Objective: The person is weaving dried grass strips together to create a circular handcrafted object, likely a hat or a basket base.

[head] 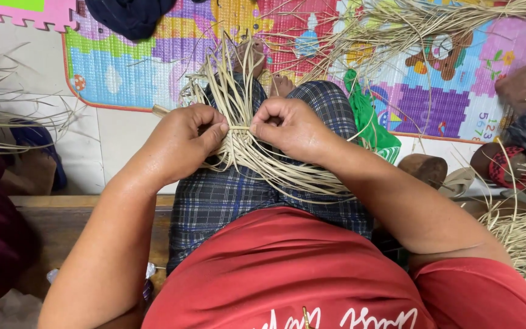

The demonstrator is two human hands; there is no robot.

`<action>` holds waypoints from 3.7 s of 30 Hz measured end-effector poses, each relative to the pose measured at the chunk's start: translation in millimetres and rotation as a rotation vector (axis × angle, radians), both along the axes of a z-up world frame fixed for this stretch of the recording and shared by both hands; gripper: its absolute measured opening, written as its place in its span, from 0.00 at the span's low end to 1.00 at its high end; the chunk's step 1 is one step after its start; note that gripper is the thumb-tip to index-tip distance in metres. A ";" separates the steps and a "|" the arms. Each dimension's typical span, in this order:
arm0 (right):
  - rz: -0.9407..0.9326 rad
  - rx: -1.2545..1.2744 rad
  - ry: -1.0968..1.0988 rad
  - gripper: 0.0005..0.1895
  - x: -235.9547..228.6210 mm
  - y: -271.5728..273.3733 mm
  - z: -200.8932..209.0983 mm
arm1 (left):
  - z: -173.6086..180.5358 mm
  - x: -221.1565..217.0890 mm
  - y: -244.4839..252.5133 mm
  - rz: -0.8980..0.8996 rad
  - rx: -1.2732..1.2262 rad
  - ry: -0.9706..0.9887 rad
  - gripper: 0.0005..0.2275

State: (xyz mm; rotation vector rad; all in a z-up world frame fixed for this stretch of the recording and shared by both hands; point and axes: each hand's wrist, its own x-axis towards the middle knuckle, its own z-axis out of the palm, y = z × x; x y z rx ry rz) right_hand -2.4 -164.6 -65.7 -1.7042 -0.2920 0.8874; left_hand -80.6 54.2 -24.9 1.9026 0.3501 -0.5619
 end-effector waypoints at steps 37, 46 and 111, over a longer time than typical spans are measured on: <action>0.064 -0.044 -0.307 0.04 -19.5 -0.7 1.6 | -40.7 -32.2 -9.5 0.286 -0.307 0.021 0.06; 0.066 -0.032 -0.268 0.04 -18.1 0.1 -3.1 | -33.5 -33.8 -7.6 0.334 -0.412 0.083 0.06; 0.357 -0.122 -0.865 0.17 -42.1 -9.6 11.0 | -65.5 -22.9 -4.4 0.352 -0.496 0.201 0.09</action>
